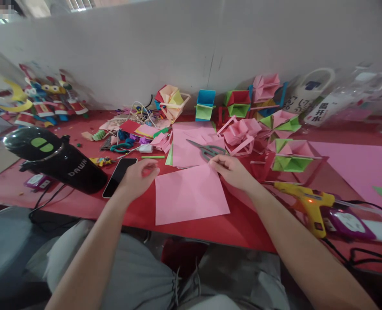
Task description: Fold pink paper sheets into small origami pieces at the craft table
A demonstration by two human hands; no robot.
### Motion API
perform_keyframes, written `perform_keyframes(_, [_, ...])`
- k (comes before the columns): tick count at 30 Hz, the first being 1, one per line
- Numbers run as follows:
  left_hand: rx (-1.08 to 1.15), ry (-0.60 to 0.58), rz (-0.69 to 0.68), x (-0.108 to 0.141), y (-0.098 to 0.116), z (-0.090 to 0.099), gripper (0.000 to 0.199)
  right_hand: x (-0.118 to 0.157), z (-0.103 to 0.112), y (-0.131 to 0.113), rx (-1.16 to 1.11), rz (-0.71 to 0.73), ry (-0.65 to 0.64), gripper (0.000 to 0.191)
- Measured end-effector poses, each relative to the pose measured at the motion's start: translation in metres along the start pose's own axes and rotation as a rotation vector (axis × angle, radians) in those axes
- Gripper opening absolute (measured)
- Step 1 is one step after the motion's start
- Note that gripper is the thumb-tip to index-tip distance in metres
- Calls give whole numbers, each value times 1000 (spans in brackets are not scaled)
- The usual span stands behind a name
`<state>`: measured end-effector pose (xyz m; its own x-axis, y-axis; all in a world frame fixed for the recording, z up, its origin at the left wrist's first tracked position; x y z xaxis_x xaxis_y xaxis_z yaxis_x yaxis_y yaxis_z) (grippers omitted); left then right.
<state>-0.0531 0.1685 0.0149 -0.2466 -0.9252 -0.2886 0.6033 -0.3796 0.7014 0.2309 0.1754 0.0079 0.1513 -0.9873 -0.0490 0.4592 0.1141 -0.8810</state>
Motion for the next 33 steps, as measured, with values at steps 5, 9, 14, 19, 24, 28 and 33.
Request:
perform_keyframes(5, [69, -155, -246, -1, 60, -50, 24, 13, -28, -19, 15, 38, -99, 22])
perform_keyframes(9, [121, -279, -204, 1, 70, -75, 21, 21, -46, -30, 21, 73, -151, 19])
perform_keyframes(14, [172, -309, -188, 3, 68, -84, 17, 26, -60, -32, 107, 114, -213, 11])
perform_keyframes(19, [172, -287, -172, 3, 64, -79, 16, 28, -56, -36, 164, 183, -185, 8])
perform_keyframes(24, [126, -272, -137, 2, 55, -68, 17, 27, -43, -42, 153, 217, -123, 12])
perform_keyframes(28, [86, -269, -115, 1, 42, -60, 16, 24, -31, -42, 145, 208, -78, 15])
perform_keyframes(33, [38, -271, -93, 0, 28, -43, 15, 18, -6, -34, 167, 153, 42, 18])
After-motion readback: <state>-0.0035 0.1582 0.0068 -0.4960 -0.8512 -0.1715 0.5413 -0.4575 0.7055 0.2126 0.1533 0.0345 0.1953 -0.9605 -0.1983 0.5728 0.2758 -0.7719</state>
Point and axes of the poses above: each hand's wrist, its own x-axis away from the middle knuckle, its own z-axis out of the back of the hand, y = z × x, the point moved 9 cm from there along -x, towards the middle knuckle, and after that the axes turned 11 degrees about -z, right-handed, at the moved point
